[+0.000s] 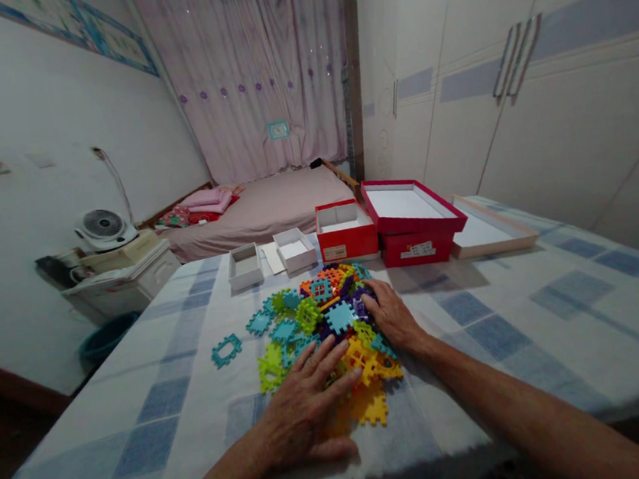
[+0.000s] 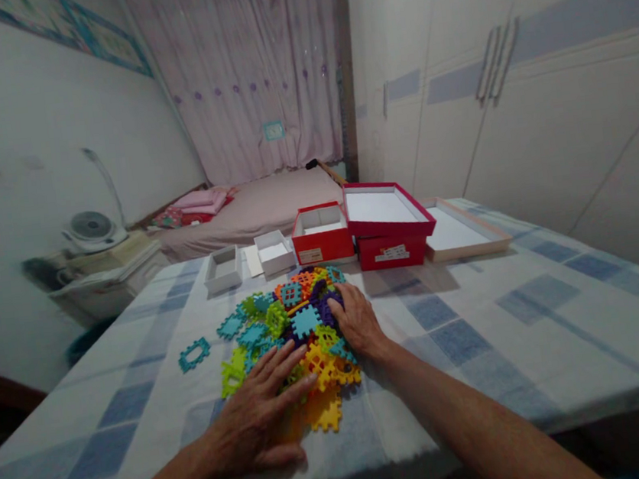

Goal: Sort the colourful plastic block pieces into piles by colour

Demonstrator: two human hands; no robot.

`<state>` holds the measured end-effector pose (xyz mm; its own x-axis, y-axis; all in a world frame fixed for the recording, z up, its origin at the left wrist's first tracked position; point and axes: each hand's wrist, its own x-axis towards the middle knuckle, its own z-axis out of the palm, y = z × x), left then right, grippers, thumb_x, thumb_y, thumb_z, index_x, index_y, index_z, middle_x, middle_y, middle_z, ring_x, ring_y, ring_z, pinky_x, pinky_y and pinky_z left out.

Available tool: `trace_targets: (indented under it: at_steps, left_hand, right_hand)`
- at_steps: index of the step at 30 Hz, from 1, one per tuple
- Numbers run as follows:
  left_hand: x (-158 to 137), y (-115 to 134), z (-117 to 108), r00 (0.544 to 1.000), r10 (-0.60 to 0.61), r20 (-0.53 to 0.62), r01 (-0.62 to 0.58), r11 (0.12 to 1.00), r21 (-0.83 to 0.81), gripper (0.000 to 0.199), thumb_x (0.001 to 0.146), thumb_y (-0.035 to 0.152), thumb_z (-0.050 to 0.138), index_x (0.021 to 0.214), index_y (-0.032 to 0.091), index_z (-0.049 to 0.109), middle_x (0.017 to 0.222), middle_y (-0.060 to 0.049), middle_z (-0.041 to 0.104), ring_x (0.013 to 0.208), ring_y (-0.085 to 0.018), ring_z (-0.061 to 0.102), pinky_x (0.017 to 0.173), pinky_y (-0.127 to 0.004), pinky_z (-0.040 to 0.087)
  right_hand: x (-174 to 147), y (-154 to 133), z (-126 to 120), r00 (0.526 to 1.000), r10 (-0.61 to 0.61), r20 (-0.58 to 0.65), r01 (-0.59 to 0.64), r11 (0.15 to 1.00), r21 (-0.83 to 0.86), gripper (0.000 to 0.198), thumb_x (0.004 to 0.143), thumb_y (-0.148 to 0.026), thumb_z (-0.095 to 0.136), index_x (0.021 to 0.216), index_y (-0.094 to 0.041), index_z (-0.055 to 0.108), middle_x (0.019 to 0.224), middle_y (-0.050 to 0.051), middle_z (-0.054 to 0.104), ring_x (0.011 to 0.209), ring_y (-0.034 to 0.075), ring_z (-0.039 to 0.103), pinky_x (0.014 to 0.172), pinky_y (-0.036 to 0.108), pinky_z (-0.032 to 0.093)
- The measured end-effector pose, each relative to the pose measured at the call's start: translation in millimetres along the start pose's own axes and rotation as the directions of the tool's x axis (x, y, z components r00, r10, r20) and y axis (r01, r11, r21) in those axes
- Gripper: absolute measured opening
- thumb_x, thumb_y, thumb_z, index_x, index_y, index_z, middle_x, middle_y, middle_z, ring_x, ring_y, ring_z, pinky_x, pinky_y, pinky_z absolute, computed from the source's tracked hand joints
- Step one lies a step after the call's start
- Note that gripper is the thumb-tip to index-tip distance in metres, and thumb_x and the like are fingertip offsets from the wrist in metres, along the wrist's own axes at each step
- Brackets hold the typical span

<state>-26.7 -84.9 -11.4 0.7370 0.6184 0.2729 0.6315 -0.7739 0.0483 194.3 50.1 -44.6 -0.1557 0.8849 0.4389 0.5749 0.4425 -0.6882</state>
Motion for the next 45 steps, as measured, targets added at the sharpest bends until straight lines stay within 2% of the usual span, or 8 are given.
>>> trace_targets:
  at_steps: [9,19,24,29,31,33,35,45]
  left_hand:
    - [46.3,-0.3,6.8,0.97,0.0,-0.244,0.032,0.991,0.126,0.043,0.087,0.047,0.053,0.12,0.021,0.059,0.138,-0.012,0.055,0.137,-0.029,0.039,0.117,-0.053,0.02]
    - [86.3,-38.9,-16.4,0.853,-0.327,-0.407,0.427,0.885,0.183,0.025,0.088,0.024,0.049,0.109,0.02,0.063,0.133,-0.011,0.058,0.133,-0.03,0.043,0.111,-0.053,0.029]
    - [49.0,-79.8,-22.2,0.687,-0.557,-0.466,0.616,0.787,-0.034,0.038,0.093,0.039,0.043,0.12,0.017,0.06,0.132,-0.013,0.057,0.124,-0.025,0.05,0.107,-0.041,0.038]
    - [-28.2,-111.2,-6.2,0.298,-0.855,-0.424,0.933,0.355,-0.06,0.043,0.091,0.042,0.039,0.121,0.017,0.059,0.135,-0.016,0.054,0.133,-0.033,0.04,0.107,-0.053,0.033]
    - [-44.1,-115.7,3.7,0.334,-0.897,-0.289,0.929,0.366,-0.063,0.04,0.089,0.035,0.041,0.12,0.017,0.059,0.137,-0.015,0.054,0.133,-0.03,0.041,0.11,-0.048,0.032]
    - [-42.9,-115.0,11.8,0.269,-0.931,-0.248,0.936,0.314,-0.163,0.044,0.09,0.035,0.039,0.122,0.013,0.057,0.136,-0.016,0.054,0.132,-0.028,0.043,0.11,-0.045,0.033]
    - [-27.8,-111.1,16.5,0.289,-0.931,-0.223,0.88,0.35,-0.32,0.048,0.091,0.038,0.035,0.125,0.011,0.055,0.136,-0.016,0.055,0.13,-0.025,0.046,0.11,-0.042,0.034]
    - [43.9,-88.3,5.0,0.37,-0.891,-0.265,0.572,0.443,-0.69,0.049,0.087,0.049,0.043,0.11,0.013,0.065,0.123,-0.013,0.064,0.12,-0.023,0.055,0.109,-0.039,0.035]
  right_hand:
    - [0.8,2.2,-1.7,1.0,-0.023,0.008,0.023,0.999,0.03,0.043,0.093,-0.041,0.033,0.125,-0.019,0.052,0.127,0.012,0.054,0.123,0.023,0.046,0.109,0.043,0.035]
    - [5.1,2.4,-7.8,0.999,0.033,-0.005,-0.033,0.993,0.116,0.046,0.093,-0.045,0.031,0.123,-0.018,0.052,0.126,0.012,0.054,0.124,0.022,0.046,0.111,0.043,0.031]
    - [3.8,0.9,-6.0,0.998,0.065,-0.011,-0.063,0.991,0.114,0.047,0.092,-0.045,0.033,0.123,-0.015,0.051,0.126,0.014,0.054,0.122,0.023,0.046,0.11,0.042,0.032]
    - [4.0,0.8,-2.4,0.999,0.047,-0.004,-0.046,0.995,0.093,0.047,0.092,-0.045,0.033,0.122,-0.015,0.052,0.125,0.014,0.054,0.122,0.023,0.047,0.11,0.042,0.032]
    - [4.1,1.4,-0.7,0.999,0.051,-0.008,-0.05,0.995,0.089,0.047,0.092,-0.045,0.033,0.122,-0.015,0.052,0.126,0.014,0.054,0.122,0.023,0.046,0.11,0.042,0.032]
    - [4.1,1.8,0.5,0.998,0.053,-0.019,-0.051,0.995,0.085,0.047,0.091,-0.046,0.034,0.122,-0.016,0.052,0.126,0.013,0.054,0.123,0.023,0.046,0.111,0.042,0.032]
    - [3.8,1.7,0.7,0.998,0.051,-0.028,-0.049,0.995,0.082,0.047,0.091,-0.046,0.035,0.122,-0.016,0.052,0.126,0.013,0.054,0.123,0.023,0.047,0.111,0.042,0.032]
    - [1.3,1.1,-0.5,0.999,0.043,-0.014,-0.042,0.996,0.075,0.049,0.09,-0.047,0.036,0.123,-0.015,0.052,0.126,0.015,0.054,0.123,0.024,0.047,0.111,0.044,0.032]
